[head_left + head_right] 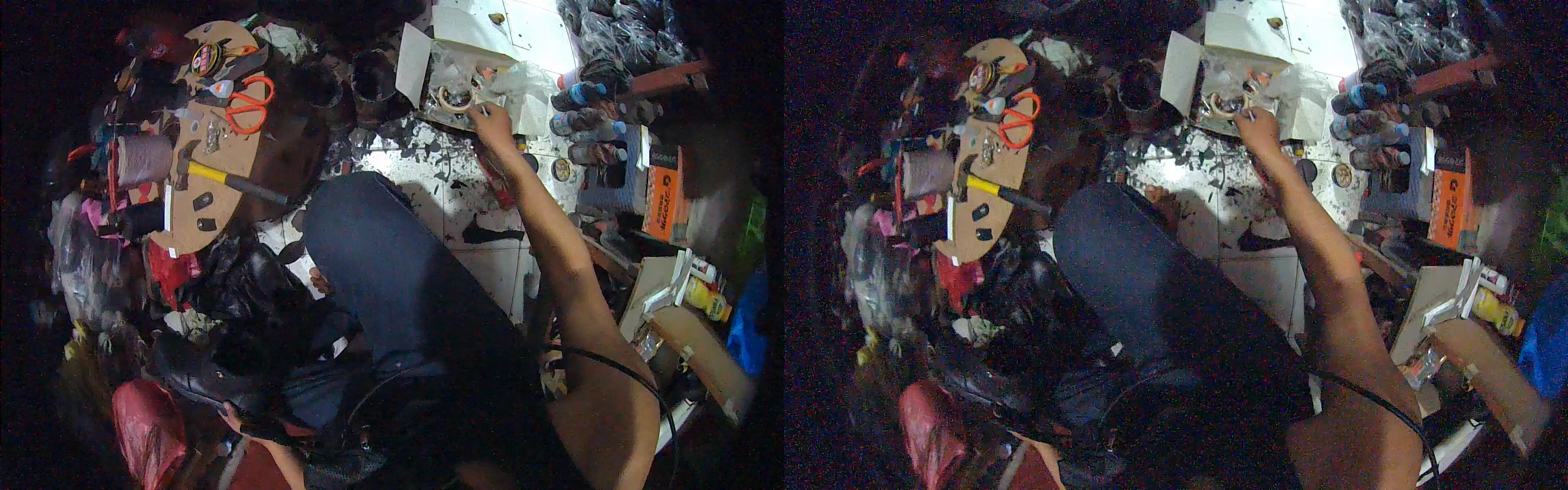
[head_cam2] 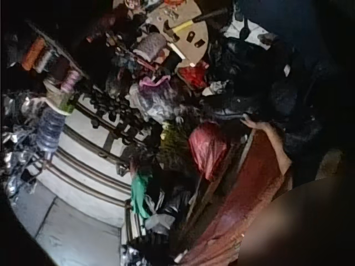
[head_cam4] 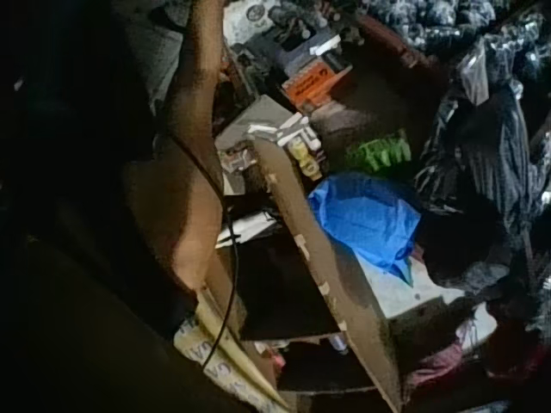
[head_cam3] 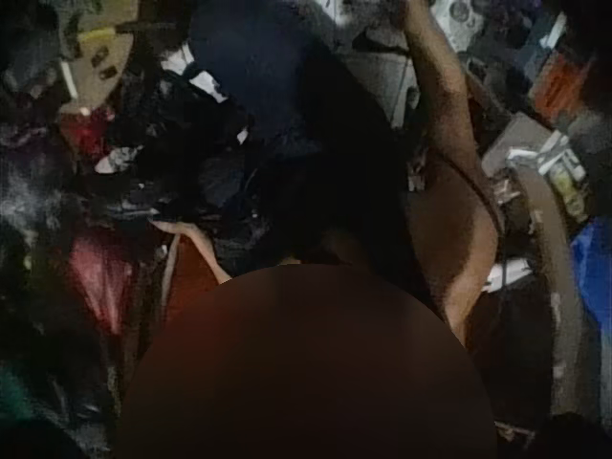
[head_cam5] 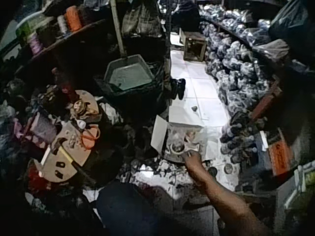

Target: The person repairs a black leather shoe by installing a metal eyelet. They use a hammer to tap the eyelet into place, then use pliers to crimp and secure it. The person repeatedly inspects the eyelet and adjusts the shoe during the process.

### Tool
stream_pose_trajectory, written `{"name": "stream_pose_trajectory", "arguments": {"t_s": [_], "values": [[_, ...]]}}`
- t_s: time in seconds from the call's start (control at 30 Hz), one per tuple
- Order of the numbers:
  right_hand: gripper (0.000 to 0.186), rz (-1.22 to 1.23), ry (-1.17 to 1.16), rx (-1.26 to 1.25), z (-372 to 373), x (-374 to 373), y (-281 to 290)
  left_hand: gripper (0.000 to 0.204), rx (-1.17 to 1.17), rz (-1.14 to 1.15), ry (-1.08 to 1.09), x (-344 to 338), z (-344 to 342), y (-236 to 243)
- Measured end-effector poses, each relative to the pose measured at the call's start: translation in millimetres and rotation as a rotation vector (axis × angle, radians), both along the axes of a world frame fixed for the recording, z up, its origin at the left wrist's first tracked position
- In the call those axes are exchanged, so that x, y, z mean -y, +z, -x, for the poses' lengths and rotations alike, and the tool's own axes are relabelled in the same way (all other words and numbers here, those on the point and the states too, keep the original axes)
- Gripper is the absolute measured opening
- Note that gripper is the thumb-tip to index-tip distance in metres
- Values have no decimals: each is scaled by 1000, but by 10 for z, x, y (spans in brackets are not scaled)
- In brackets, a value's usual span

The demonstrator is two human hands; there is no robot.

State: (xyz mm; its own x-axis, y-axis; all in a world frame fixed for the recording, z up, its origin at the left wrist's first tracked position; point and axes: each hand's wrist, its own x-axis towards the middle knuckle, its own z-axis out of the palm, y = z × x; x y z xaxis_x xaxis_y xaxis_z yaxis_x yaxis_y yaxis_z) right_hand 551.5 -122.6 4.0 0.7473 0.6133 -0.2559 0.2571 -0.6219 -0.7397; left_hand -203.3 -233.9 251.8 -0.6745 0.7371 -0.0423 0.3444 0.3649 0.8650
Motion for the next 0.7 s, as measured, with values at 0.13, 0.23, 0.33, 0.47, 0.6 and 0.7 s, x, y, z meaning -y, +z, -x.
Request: {"name": "stream_pose_trajectory", "arguments": {"t_s": [0.13,0.23,0.33,0.47,0.6,0.7], "values": [[53,28,174,374,-81,-461,-309,63,-196,7,-248,-123,-136,-11],[70,348,-87,346,-182,-666,-398,65,63,46,-102,-237,-287,108],[57,531,-37,126,-272,-752,-485,65,136,45,47,-344,-458,216],[41,366,-8,126,-226,-671,-575,65,125,105,18,-429,-544,261],[39,139,-210,222,-448,-325,-494,67,163,64,15,-393,-457,232],[38,141,-307,158,-942,-15,-371,69,155,85,46,-409,-406,228]]}}
